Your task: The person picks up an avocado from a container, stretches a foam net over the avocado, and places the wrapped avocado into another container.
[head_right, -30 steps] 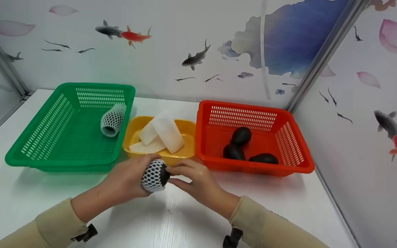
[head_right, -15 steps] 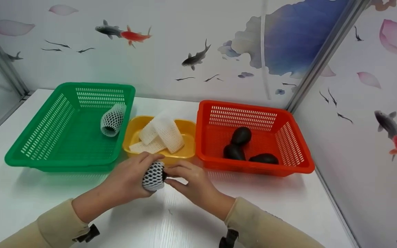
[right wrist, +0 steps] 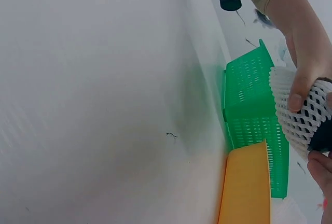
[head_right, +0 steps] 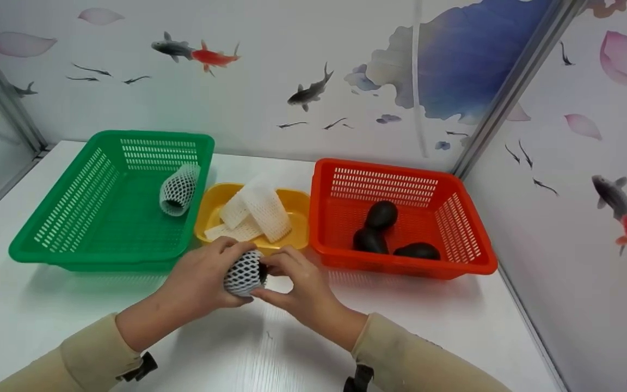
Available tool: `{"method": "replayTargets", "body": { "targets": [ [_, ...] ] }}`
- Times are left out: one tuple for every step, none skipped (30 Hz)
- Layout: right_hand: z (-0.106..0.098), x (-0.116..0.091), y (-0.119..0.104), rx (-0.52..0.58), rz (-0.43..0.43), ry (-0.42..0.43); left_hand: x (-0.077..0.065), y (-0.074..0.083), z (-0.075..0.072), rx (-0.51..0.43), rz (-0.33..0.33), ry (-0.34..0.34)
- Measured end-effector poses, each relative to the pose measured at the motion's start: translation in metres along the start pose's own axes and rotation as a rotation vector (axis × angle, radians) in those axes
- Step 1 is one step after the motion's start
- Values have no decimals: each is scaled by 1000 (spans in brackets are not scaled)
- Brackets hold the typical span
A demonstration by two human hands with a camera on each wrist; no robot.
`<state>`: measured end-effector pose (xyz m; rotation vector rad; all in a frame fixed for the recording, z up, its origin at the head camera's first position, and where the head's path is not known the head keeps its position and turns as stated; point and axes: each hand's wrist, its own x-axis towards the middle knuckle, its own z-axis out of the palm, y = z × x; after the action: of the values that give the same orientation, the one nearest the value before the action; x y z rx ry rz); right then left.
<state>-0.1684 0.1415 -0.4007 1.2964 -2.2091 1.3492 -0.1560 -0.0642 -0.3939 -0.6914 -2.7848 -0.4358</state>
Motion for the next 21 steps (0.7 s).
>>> {"method": "replayTargets", "body": {
  "targets": [
    [0, 0, 0, 5, 22, 0, 0, 0, 0, -8, -10, -6],
    [0, 0, -1, 13, 40, 0, 0, 0, -1, -16, -19, -20],
    [0, 0, -1, 26, 53, -1, 1, -1, -1, -19, -25, -38],
    [0, 0, -2, 36, 56, 0, 1, -1, -2, -23, -31, -59],
    [-1, 0, -3, 45, 47, 2, 1, -1, -3, -30, -34, -85],
    [-2, 0, -4, 53, 28, 6, 1, -1, -4, -37, -36, -113],
    [-3, 1, -4, 59, 11, 11, 1, -1, -6, -43, -33, -138],
    [-4, 1, -4, 66, -3, 16, 1, -2, -8, -49, -26, -155],
    [-5, 1, -5, 72, -21, 23, 0, -2, -10, -49, -17, -158],
    [-6, 1, -5, 75, -40, 30, 0, -3, -12, -49, -5, -149],
    [-7, 1, -5, 79, -56, 38, -1, -4, -14, -46, 9, -129],
    [-8, 1, -4, 83, -62, 46, -2, -6, -16, -42, 25, -101],
    [-9, 1, -5, 89, -64, 53, -2, -7, -17, -37, 41, -65],
    [-10, 2, -5, 91, -68, 60, -3, -8, -19, -33, 53, -27],
    [-10, 2, -5, 93, -72, 65, -3, -10, -20, -25, 68, 10],
    [-11, 2, -5, 90, -75, 71, -3, -11, -20, -17, 81, 42],
    [-11, 2, -5, 82, -78, 78, -3, -12, -21, -11, 90, 65],
    [-12, 2, -6, 66, -83, 87, -3, -13, -21, -7, 95, 79],
    [-12, 2, -7, 45, -91, 98, -3, -14, -21, 0, 100, 88],
    [-12, 2, -8, 17, -102, 110, -3, -15, -21, 3, 105, 95],
    [-11, 3, -9, -11, -115, 124, -3, -15, -20, 7, 108, 96]
  ]
}}
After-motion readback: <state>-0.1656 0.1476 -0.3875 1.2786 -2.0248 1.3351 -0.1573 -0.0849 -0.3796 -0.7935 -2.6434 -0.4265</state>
